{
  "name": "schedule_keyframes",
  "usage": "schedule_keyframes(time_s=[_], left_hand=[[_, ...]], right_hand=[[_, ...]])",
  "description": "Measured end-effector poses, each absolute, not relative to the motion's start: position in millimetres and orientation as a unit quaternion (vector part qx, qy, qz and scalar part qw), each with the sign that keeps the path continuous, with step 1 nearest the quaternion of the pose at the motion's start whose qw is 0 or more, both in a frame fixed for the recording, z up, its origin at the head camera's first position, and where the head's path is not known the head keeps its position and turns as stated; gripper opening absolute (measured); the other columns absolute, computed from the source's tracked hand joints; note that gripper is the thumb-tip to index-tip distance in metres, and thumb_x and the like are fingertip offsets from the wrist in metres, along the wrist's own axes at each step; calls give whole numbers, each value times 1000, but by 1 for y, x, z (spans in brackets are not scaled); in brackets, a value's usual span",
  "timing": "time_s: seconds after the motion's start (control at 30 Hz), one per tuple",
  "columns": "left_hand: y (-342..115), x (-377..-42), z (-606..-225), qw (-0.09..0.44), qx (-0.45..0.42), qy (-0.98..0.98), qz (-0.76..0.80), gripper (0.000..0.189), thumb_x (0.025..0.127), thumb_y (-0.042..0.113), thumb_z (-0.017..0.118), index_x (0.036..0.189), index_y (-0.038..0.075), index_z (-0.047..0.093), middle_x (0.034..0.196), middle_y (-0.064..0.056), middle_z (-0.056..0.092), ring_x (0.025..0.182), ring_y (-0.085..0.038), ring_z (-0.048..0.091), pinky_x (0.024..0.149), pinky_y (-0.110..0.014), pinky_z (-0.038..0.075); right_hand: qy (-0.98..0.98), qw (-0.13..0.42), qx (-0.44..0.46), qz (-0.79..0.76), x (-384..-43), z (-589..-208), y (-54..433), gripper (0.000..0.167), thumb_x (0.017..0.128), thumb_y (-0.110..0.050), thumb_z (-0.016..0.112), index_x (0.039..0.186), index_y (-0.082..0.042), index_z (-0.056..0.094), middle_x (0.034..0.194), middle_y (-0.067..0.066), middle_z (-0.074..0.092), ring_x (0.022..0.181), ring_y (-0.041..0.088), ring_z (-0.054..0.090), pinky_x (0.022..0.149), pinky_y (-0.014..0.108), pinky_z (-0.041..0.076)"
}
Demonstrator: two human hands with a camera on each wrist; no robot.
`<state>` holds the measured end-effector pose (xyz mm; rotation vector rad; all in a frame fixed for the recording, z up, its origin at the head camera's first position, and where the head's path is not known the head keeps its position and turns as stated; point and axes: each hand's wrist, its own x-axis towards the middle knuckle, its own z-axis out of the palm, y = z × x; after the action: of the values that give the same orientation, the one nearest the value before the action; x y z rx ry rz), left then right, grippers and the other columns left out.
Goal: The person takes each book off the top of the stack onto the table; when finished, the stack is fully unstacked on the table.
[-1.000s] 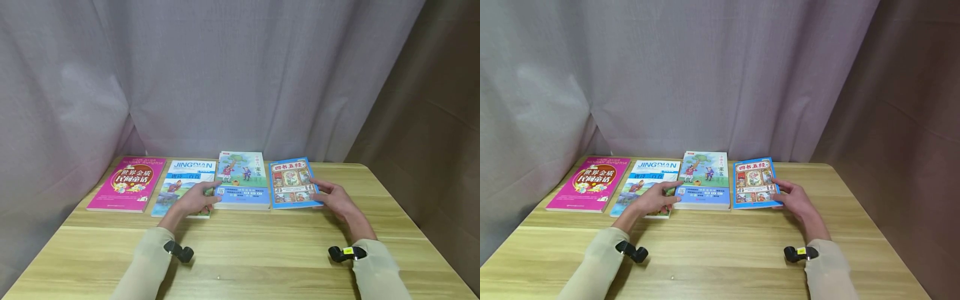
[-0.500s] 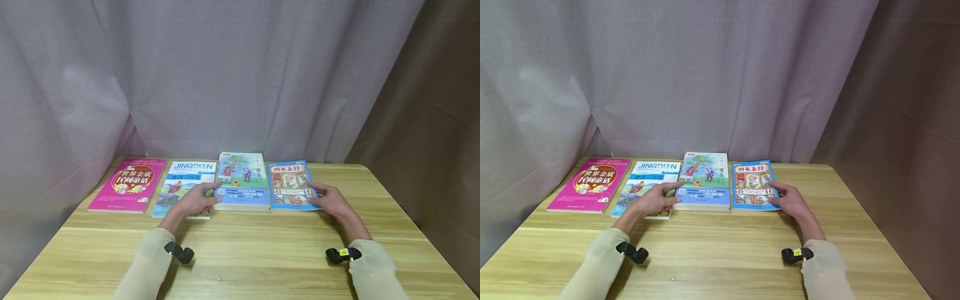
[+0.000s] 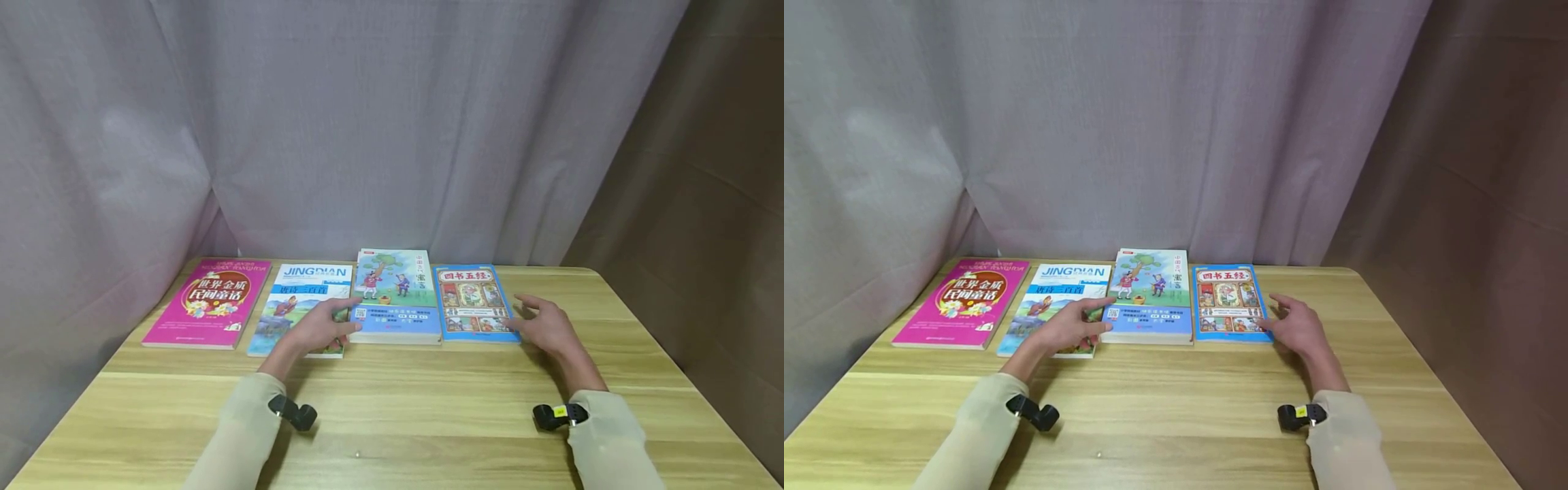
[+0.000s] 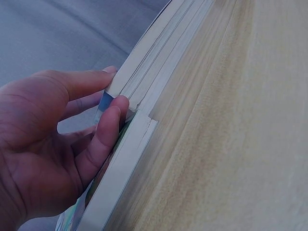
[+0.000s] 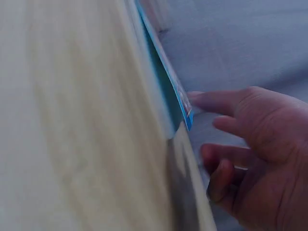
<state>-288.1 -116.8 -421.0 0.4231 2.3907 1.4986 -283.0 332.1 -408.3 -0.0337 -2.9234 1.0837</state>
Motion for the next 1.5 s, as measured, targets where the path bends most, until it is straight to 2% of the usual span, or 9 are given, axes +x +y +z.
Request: schedule_keyframes(time_s=[0.1,0.17,0.23,0.4,0.63,0.9,1.17,1.37,1.5], left_hand=[[-118,-289,-420,144,150,830,518,65,102,22,72,162,19,46,116,-15,66,68,-19,65,58,-28,56],[-118,-289,-419,144,152,830,516,65,102,22,71,162,19,45,115,-15,66,68,-19,65,57,-28,55],[-119,-289,-419,144,155,831,514,65,103,23,71,162,18,45,115,-15,66,67,-18,65,56,-26,53],[-119,-289,-420,141,151,832,515,65,103,22,71,162,18,45,116,-16,66,67,-18,64,55,-26,52],[-116,-289,-425,140,156,827,521,65,102,21,72,161,19,46,138,-18,61,69,-18,65,57,-28,55],[-115,-289,-423,136,148,834,514,65,101,23,73,161,21,47,101,-13,69,66,-19,64,54,-27,52],[-116,-288,-427,132,152,830,520,66,101,22,73,161,19,46,121,-17,66,68,-18,64,56,-29,55],[-116,-288,-425,134,155,825,526,74,100,23,74,165,17,39,124,-21,63,69,-17,63,58,-29,56],[-117,-287,-423,133,152,827,525,75,100,23,74,165,16,38,137,-20,61,70,-17,63,60,-30,58]], right_hand=[[-931,65,0,358,-281,-399,326,64,102,-31,70,156,-4,51,148,31,58,105,41,70,89,47,59],[-921,86,16,379,-280,-394,316,57,103,-30,68,153,-5,55,136,28,65,81,24,68,70,33,56],[-909,83,43,407,-280,-390,303,53,103,-29,68,150,-7,59,125,26,69,70,15,61,59,29,52],[-872,-4,126,472,-282,-396,267,53,102,-22,71,150,-3,58,120,29,69,65,20,66,56,34,59],[-827,-81,145,537,-286,-419,237,59,100,-17,75,153,-6,55,123,28,66,66,21,68,61,37,64],[-824,-85,143,541,-288,-422,222,52,98,-24,78,145,-7,64,125,27,64,66,20,68,62,35,64],[-845,-74,100,520,-287,-422,209,49,93,-19,82,140,-9,69,109,16,60,60,18,64,58,34,63],[-847,-75,86,520,-287,-423,211,47,95,-17,80,140,-8,69,120,21,68,61,18,68,60,34,63],[-847,-83,76,519,-286,-422,217,49,96,-18,79,142,-10,67,119,21,73,63,18,70,63,33,64]])
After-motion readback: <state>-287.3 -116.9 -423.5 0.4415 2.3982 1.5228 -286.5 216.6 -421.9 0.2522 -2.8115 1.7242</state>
